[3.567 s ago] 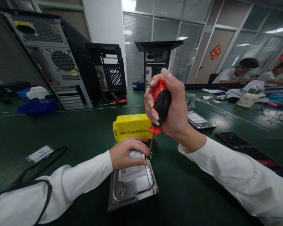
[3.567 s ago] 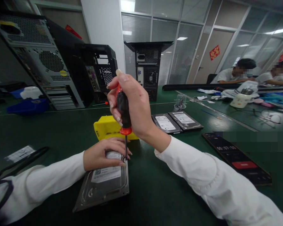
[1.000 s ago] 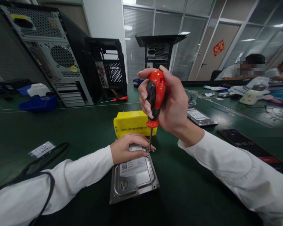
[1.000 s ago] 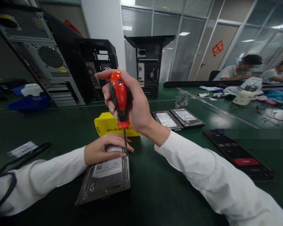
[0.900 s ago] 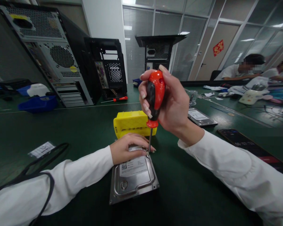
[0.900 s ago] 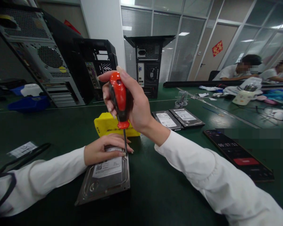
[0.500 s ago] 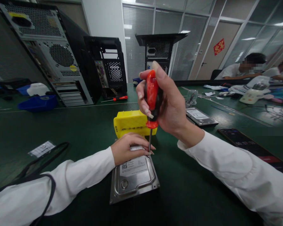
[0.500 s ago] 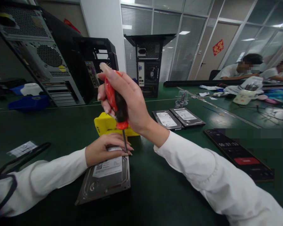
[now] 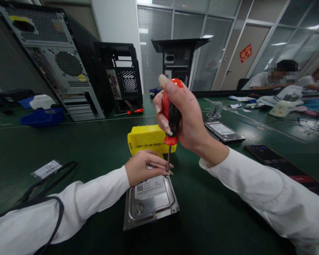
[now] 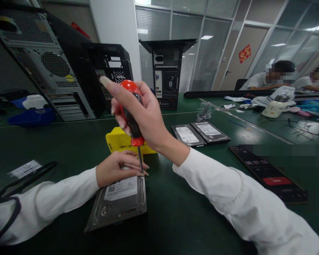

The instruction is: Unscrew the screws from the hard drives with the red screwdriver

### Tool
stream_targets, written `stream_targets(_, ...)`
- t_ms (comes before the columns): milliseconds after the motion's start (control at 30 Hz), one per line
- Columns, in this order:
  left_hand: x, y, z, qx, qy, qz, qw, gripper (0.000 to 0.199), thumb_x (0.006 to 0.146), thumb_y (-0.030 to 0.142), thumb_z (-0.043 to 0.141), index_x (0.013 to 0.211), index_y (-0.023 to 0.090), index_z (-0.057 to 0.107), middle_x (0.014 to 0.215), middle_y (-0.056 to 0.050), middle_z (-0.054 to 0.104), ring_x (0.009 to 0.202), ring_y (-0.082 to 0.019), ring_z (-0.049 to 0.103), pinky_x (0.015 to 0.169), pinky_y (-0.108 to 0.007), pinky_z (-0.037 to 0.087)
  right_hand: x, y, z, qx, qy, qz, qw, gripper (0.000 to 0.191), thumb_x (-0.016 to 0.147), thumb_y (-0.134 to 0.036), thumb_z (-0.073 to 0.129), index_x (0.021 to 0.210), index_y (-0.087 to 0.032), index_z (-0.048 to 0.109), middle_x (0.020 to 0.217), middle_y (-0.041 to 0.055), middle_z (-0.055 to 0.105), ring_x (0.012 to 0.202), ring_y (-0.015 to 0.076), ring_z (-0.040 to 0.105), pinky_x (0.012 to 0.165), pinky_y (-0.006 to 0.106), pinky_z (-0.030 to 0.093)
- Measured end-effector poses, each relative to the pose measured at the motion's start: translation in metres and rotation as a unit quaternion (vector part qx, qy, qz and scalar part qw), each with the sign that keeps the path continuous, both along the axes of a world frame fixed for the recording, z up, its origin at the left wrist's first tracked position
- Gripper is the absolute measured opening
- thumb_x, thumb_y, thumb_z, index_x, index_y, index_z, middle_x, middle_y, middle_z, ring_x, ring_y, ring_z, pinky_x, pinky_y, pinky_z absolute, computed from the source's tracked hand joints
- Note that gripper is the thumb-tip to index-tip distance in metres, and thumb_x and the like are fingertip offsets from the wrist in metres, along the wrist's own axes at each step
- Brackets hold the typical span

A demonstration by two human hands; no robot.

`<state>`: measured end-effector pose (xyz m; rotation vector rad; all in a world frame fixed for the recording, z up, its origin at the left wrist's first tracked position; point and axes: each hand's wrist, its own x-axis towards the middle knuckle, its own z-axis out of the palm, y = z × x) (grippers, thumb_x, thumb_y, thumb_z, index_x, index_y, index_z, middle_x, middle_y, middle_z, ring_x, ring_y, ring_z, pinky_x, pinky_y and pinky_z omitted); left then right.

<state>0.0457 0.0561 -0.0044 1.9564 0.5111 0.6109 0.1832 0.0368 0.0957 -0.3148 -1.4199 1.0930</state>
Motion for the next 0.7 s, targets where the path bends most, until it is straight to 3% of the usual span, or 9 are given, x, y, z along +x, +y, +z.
stream_targets(133, 0.001, 0.0, 0.002, -0.013, 0.015, -0.011, 1.0, 0.016, 0.074, 0.015, 0.067, 0.088, 0.011, 0.073, 0.088, -0.009, 0.074, 0.081, -0.021, 0.07, 0.074, -0.029, 0.057, -0.002, 0.0, 0.0, -0.016, -0.005, -0.033, 0.999, 0.027, 0.079, -0.048, 0.054, 0.074, -0.024, 0.042, 0.052, -0.0043, 0.044, 0.037, 0.0096, 0.036, 0.034, 0.023, 0.026)
stream_targets(233, 0.002, 0.0, 0.004, -0.021, 0.016, -0.015, 1.0, 0.015, 0.074, 0.015, 0.067, 0.088, 0.01, 0.072, 0.088, -0.01, 0.074, 0.081, -0.022, 0.07, 0.075, -0.031, 0.057, -0.002, 0.0, 0.001, -0.009, 0.007, -0.02, 1.0, 0.024, 0.081, -0.043, 0.053, 0.075, -0.024, 0.041, 0.052, -0.0051, 0.045, 0.036, 0.0085, 0.035, 0.034, 0.022, 0.024)
stream_targets(333, 0.003, 0.0, 0.007, -0.031, 0.031, -0.012, 0.999, 0.023, 0.074, 0.017, 0.068, 0.095, 0.009, 0.07, 0.088, -0.01, 0.074, 0.081, -0.021, 0.07, 0.075, -0.029, 0.057, -0.001, -0.001, 0.002, 0.01, 0.03, 0.004, 0.999, 0.02, 0.082, -0.037, 0.053, 0.078, -0.023, 0.039, 0.056, -0.0058, 0.048, 0.036, 0.0068, 0.037, 0.033, 0.021, 0.023)
stream_targets(467, 0.005, 0.0, 0.011, -0.059, 0.064, -0.022, 0.996, 0.035, 0.071, 0.016, 0.071, 0.104, 0.007, 0.065, 0.087, -0.011, 0.074, 0.081, -0.02, 0.071, 0.078, -0.028, 0.056, -0.002, -0.001, 0.002, 0.0, 0.026, -0.016, 1.0, 0.022, 0.081, -0.038, 0.054, 0.078, -0.023, 0.039, 0.058, -0.0057, 0.049, 0.037, 0.0064, 0.038, 0.032, 0.021, 0.024)
stream_targets(700, 0.005, 0.0, 0.009, -0.046, 0.073, -0.016, 0.996, 0.027, 0.072, 0.02, 0.072, 0.094, 0.007, 0.067, 0.089, -0.011, 0.073, 0.083, -0.021, 0.07, 0.079, -0.029, 0.055, -0.001, 0.005, 0.0, 0.036, 0.02, -0.004, 0.999, 0.024, 0.083, -0.04, 0.052, 0.078, -0.021, 0.038, 0.055, -0.0074, 0.047, 0.036, 0.0038, 0.039, 0.03, 0.017, 0.026)
